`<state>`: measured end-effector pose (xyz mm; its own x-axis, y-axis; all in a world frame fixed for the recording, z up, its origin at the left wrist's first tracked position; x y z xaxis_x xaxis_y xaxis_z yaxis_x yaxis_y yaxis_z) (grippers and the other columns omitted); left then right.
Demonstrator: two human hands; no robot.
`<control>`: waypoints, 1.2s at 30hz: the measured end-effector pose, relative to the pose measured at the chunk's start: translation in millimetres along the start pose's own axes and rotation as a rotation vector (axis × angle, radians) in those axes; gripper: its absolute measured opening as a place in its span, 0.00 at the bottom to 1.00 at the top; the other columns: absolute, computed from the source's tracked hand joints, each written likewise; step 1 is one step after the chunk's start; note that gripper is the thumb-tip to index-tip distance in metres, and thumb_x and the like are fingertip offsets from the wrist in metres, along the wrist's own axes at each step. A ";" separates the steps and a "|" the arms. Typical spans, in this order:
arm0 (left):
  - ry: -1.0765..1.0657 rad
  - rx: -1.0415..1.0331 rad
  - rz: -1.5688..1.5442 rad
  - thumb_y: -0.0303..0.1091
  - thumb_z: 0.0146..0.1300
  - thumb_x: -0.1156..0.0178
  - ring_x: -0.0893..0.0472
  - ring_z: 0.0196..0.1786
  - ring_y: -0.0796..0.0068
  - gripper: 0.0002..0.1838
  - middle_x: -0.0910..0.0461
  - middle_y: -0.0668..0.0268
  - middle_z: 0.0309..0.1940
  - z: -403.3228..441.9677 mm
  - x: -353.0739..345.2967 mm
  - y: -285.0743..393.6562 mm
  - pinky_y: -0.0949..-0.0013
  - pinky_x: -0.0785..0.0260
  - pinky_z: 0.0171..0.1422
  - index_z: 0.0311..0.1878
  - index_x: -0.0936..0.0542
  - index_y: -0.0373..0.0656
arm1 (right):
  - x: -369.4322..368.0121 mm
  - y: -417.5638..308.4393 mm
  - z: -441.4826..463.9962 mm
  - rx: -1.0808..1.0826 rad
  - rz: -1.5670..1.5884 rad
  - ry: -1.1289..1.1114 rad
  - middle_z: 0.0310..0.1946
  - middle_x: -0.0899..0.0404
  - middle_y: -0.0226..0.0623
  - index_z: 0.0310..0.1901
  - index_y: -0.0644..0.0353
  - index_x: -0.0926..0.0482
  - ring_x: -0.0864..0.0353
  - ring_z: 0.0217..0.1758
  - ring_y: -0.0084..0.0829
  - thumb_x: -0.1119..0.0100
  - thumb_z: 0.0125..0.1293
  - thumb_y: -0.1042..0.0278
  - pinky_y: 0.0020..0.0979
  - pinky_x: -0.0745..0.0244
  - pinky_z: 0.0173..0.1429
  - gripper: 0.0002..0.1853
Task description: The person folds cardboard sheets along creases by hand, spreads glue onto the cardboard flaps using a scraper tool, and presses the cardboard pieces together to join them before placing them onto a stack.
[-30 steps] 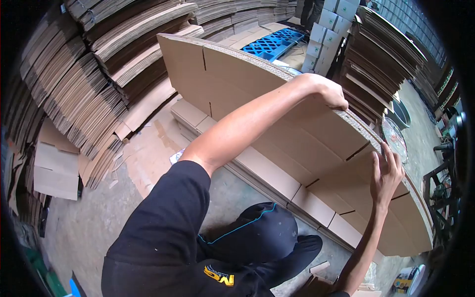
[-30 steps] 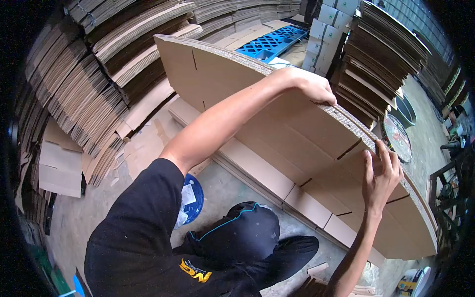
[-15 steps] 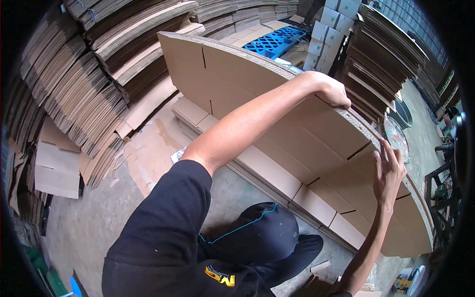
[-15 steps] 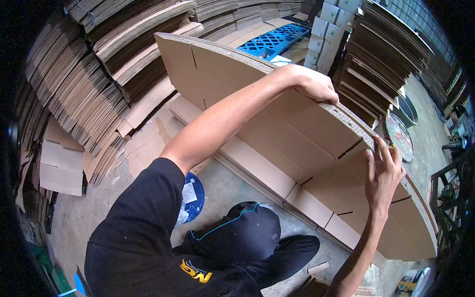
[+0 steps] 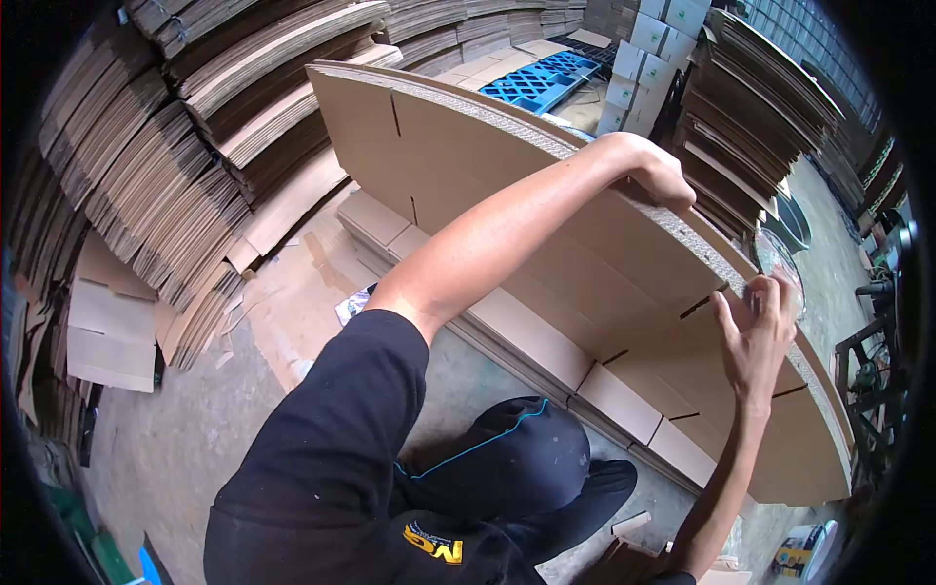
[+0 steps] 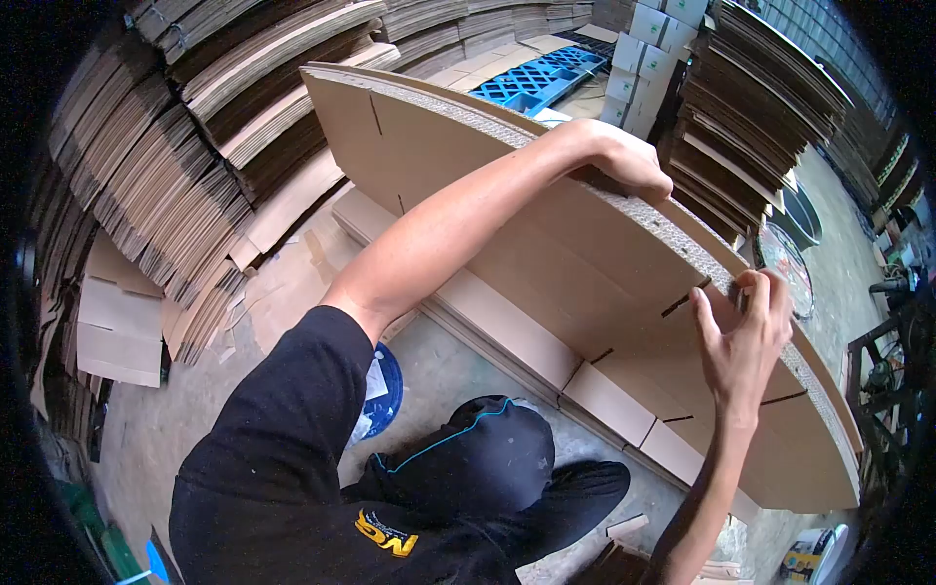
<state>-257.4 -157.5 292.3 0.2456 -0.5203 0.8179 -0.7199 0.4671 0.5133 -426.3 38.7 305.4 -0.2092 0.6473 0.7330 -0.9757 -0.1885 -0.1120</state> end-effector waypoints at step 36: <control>0.020 -0.091 0.057 0.58 0.65 0.47 0.18 0.49 0.59 0.32 0.15 0.53 0.52 -12.7 -2.2 4.6 0.59 0.27 0.56 0.56 0.17 0.37 | 7.4 42.4 -2.2 -0.193 0.193 -0.127 0.37 0.22 0.40 0.59 0.67 0.17 0.20 0.41 0.31 0.28 0.64 0.64 0.30 0.26 0.50 0.24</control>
Point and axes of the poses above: each hand's wrist, its own z-axis towards the middle knuckle, its own x-axis out of the back of the hand, y = z × x, the point moved 6 cm from there along z, towards the middle knuckle
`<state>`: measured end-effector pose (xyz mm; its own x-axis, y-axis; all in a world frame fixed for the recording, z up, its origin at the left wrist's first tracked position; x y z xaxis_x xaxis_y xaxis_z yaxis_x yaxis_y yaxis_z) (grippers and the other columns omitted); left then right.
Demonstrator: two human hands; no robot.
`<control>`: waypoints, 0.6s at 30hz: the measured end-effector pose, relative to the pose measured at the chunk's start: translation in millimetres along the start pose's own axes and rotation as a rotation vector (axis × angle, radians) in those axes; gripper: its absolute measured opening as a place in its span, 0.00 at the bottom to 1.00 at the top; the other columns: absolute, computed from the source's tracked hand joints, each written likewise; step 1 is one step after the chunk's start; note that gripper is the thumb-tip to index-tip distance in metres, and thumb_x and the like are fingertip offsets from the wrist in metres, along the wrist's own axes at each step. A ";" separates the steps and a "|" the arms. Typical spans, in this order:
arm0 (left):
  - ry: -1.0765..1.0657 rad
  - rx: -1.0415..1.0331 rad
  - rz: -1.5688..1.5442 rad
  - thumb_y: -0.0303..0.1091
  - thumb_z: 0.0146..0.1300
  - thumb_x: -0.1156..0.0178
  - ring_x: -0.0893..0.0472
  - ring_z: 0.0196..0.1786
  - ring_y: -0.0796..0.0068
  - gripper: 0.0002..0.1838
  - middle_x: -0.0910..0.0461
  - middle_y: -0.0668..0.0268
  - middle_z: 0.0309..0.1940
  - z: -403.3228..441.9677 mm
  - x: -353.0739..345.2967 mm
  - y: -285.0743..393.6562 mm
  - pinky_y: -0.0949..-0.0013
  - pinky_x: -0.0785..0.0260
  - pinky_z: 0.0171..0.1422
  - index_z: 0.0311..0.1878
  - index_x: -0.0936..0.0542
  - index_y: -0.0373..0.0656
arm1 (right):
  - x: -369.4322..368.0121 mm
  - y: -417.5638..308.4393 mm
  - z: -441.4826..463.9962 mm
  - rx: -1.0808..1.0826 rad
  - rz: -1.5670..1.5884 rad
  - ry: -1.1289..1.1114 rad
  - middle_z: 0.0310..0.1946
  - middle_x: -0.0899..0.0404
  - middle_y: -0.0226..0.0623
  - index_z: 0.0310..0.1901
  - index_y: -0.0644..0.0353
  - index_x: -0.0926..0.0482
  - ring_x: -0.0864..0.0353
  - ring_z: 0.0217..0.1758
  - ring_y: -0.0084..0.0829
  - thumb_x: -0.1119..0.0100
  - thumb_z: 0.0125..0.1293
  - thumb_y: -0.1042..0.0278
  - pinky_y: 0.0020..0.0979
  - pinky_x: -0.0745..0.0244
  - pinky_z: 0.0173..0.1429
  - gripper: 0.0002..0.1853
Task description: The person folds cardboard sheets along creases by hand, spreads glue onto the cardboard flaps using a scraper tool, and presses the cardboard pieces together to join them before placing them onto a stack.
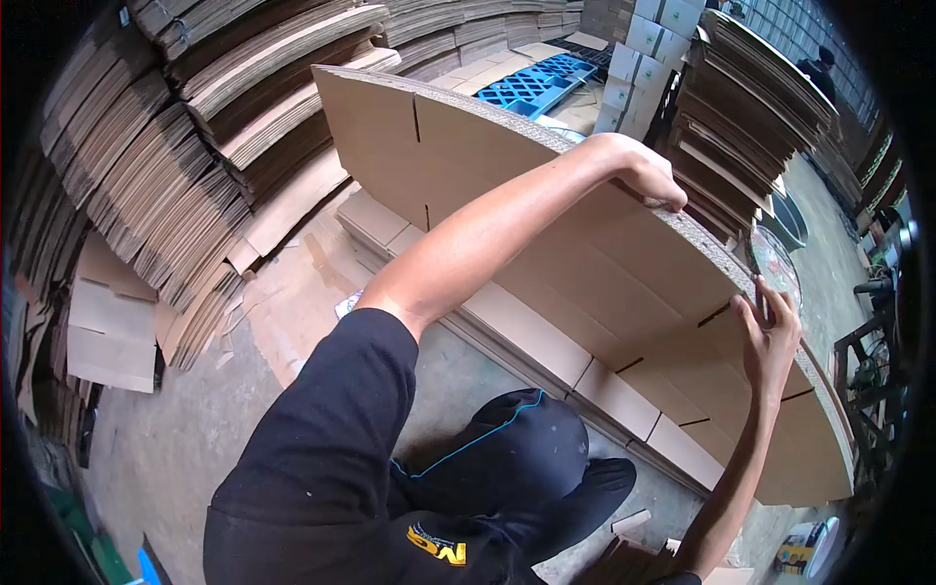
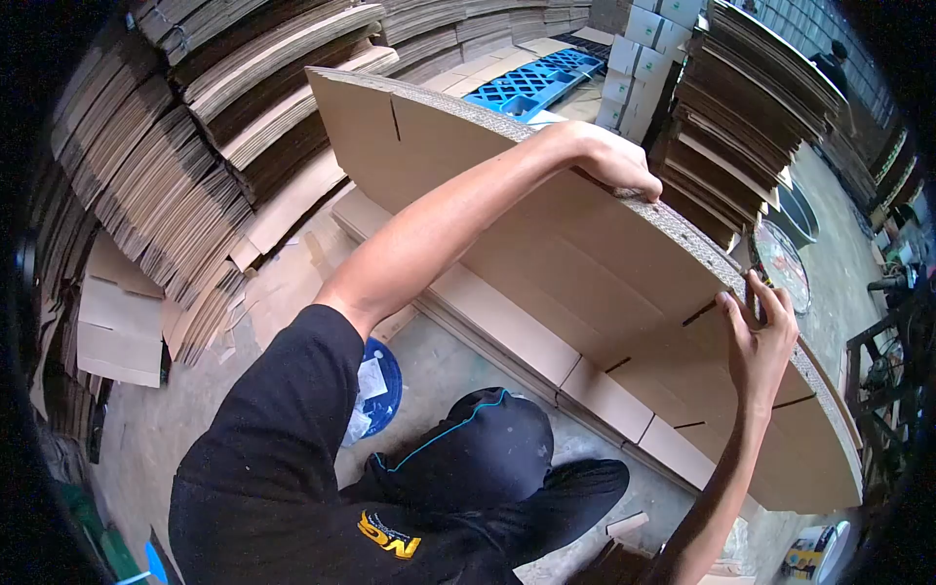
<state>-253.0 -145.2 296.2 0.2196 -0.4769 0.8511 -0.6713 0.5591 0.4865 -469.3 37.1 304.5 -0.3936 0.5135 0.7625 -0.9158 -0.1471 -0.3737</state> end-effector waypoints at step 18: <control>0.372 -0.363 0.121 0.60 0.77 0.53 0.16 0.50 0.46 0.28 0.14 0.50 0.44 -50.8 -12.0 21.7 0.49 0.25 0.56 0.50 0.15 0.44 | 0.5 -5.0 -15.3 0.102 -0.261 0.154 0.65 0.27 0.52 0.52 0.60 0.22 0.36 0.74 0.59 0.25 0.59 0.65 0.51 0.39 0.77 0.22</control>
Point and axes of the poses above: each hand's wrist, its own z-axis towards the middle knuckle, its own x-axis out of the back of the hand, y = z × x, the point moved 6 cm from there along z, towards the middle knuckle
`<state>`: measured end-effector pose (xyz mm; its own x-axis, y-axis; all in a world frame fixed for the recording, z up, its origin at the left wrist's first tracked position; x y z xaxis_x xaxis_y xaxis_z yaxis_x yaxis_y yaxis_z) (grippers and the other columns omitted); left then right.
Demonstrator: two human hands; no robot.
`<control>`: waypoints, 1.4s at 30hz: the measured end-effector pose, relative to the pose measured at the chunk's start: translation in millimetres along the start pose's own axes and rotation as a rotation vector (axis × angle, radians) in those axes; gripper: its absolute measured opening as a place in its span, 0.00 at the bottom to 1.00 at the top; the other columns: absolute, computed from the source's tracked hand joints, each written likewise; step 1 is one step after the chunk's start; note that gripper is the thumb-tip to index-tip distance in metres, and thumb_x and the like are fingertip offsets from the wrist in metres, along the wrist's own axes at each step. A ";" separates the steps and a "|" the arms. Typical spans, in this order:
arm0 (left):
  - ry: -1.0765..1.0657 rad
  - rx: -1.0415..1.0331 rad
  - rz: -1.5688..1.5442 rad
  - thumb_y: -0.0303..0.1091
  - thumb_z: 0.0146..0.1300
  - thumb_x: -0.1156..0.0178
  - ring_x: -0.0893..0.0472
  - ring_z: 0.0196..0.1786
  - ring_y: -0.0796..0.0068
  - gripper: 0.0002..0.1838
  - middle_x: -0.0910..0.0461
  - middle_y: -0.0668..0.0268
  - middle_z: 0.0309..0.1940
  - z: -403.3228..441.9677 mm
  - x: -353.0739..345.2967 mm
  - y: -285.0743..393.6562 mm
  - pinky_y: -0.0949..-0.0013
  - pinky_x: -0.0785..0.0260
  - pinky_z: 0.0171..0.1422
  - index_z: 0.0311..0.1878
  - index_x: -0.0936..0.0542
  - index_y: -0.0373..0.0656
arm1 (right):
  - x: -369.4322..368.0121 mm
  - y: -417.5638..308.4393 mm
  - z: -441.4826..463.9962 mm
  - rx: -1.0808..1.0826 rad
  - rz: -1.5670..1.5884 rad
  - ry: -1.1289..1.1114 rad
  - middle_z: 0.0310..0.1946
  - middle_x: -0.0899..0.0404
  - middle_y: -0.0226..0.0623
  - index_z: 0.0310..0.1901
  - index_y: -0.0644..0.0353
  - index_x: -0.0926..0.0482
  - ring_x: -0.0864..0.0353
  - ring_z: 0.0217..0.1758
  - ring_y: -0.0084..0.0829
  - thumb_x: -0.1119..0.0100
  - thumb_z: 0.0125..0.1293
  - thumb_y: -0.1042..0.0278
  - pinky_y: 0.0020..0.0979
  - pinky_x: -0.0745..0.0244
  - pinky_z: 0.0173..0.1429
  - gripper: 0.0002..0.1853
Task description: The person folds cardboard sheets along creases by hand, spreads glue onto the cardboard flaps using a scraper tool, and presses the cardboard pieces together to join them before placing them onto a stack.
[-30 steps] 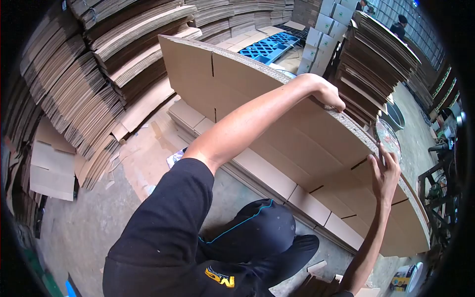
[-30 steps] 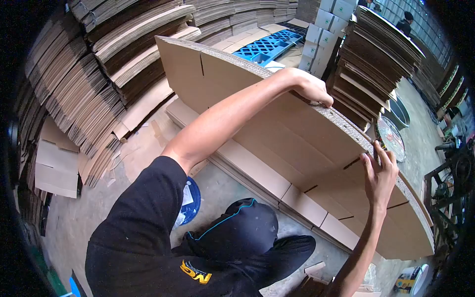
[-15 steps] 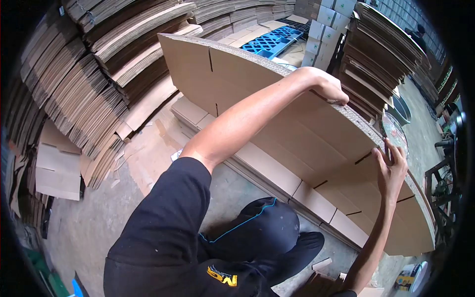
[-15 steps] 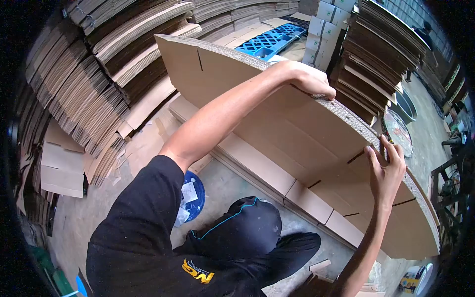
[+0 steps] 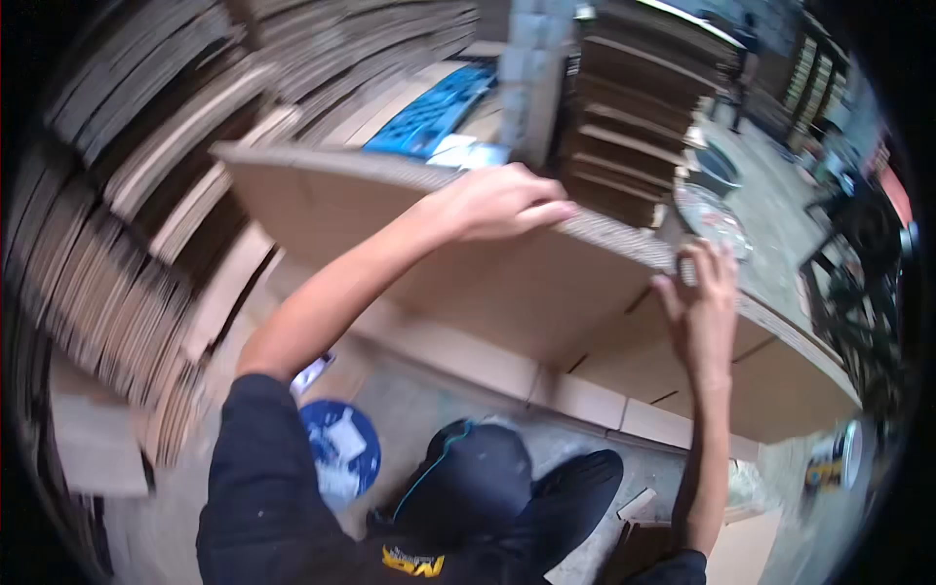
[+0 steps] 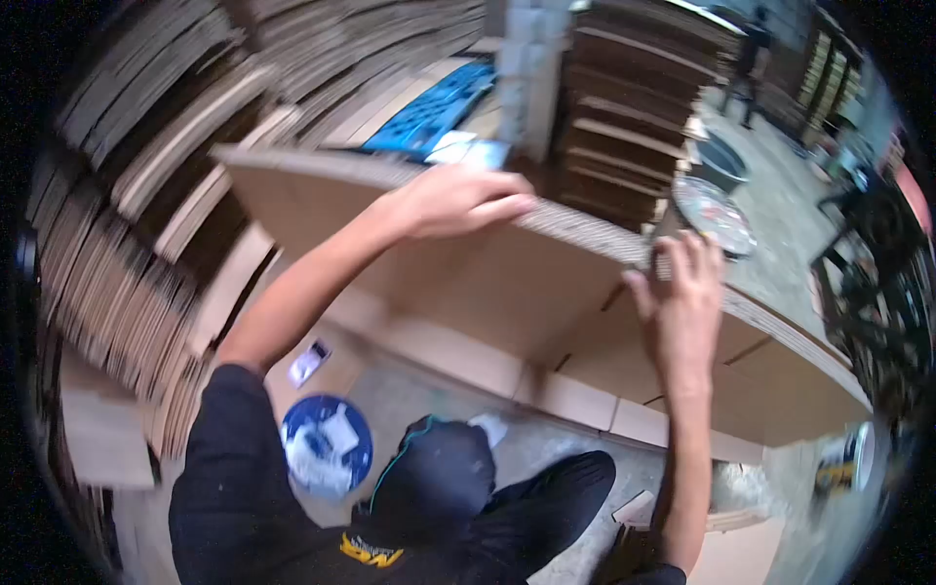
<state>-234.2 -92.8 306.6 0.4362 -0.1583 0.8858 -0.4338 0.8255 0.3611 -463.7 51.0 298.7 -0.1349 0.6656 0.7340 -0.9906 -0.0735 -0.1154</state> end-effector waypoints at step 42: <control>0.496 -0.039 0.566 0.66 0.57 0.42 0.27 0.38 0.48 0.34 0.28 0.52 0.33 -63.6 12.3 -46.8 0.52 0.36 0.45 0.40 0.25 0.37 | 45.4 92.7 -43.1 0.008 -0.166 0.081 0.46 0.19 0.36 0.52 0.58 0.20 0.24 0.55 0.41 0.29 0.57 0.39 0.45 0.40 0.69 0.32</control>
Point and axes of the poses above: each hand's wrist, its own z-axis towards the middle knuckle, its own x-axis out of the back of the hand, y = z × x, the point moved 6 cm from there along z, towards the middle knuckle
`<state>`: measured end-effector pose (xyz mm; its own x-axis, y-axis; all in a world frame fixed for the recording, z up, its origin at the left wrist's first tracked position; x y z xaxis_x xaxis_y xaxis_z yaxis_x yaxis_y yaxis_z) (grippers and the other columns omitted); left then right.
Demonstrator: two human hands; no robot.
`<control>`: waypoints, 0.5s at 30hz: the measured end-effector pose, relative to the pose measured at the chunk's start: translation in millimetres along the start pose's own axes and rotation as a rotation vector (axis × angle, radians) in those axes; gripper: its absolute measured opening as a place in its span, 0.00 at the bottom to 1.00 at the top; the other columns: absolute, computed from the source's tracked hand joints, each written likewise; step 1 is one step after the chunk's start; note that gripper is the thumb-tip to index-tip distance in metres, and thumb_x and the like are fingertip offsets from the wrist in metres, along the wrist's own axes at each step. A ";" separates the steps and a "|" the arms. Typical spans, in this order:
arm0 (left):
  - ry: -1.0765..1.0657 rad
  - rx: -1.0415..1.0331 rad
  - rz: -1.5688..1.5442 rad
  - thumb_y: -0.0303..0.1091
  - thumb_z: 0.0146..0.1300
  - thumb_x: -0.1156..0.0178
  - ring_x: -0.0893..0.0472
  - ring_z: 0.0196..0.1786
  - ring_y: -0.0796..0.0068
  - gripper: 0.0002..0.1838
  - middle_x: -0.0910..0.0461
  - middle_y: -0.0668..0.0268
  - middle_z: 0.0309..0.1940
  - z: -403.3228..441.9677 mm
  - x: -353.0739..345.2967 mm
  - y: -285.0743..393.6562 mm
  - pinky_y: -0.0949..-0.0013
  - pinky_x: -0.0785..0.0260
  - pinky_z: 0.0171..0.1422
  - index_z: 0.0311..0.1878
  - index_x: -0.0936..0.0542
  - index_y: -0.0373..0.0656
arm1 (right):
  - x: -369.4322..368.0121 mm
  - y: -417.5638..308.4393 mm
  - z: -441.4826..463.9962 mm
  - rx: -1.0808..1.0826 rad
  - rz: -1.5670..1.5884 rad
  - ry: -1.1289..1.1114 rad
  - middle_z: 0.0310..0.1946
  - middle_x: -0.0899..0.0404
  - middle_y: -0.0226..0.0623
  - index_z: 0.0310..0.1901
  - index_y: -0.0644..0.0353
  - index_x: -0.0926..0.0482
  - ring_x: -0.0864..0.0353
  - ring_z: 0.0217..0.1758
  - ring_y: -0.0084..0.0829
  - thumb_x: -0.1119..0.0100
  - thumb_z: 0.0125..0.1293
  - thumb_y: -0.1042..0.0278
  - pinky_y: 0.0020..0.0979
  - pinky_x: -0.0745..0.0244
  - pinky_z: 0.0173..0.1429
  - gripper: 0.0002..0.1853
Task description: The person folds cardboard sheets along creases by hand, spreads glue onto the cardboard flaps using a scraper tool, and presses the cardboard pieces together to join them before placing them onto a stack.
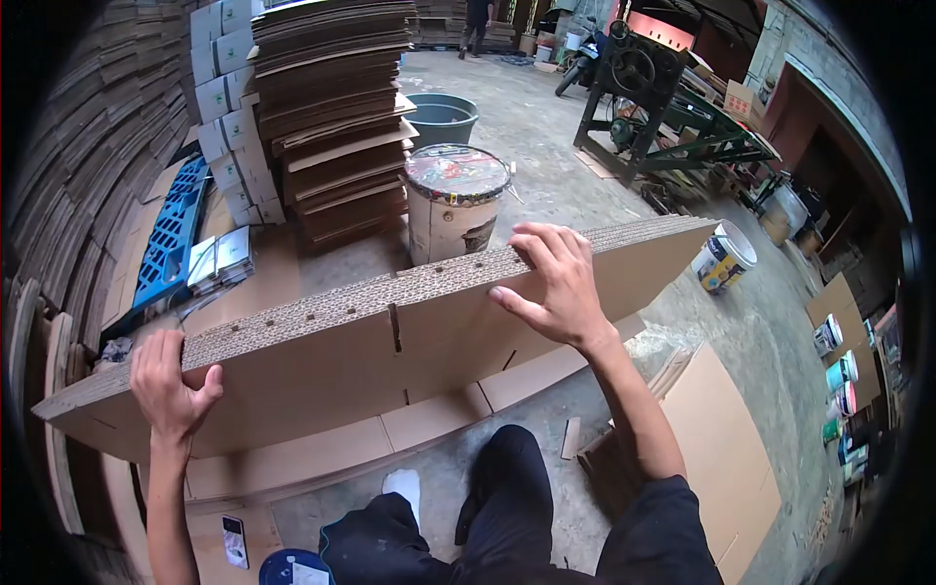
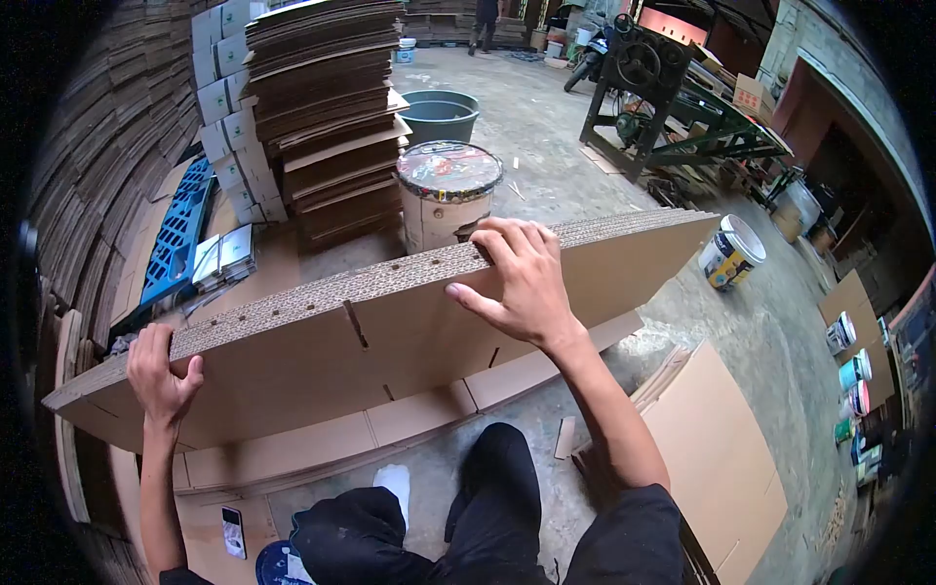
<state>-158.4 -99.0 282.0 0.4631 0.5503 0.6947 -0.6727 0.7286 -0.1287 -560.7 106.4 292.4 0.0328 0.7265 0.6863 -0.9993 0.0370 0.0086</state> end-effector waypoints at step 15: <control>0.004 0.015 0.002 0.64 0.57 0.42 0.26 0.38 0.47 0.32 0.28 0.52 0.33 -3.6 5.2 2.8 0.52 0.36 0.45 0.40 0.25 0.37 | -1.7 -2.7 -4.0 -0.043 -0.034 0.094 0.36 0.20 0.32 0.43 0.56 0.18 0.22 0.48 0.37 0.29 0.53 0.33 0.40 0.39 0.60 0.32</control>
<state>-155.8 -92.7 282.7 0.4638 0.5533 0.6919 -0.6822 0.7213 -0.1195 -558.0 107.8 288.3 0.0700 0.7853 0.6151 -0.9959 0.0906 -0.0024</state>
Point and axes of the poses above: each hand's wrist, its own z-axis towards the middle knuckle, its own x-axis out of the back of the hand, y = z × x, the point moved 6 cm from there along z, towards the middle knuckle
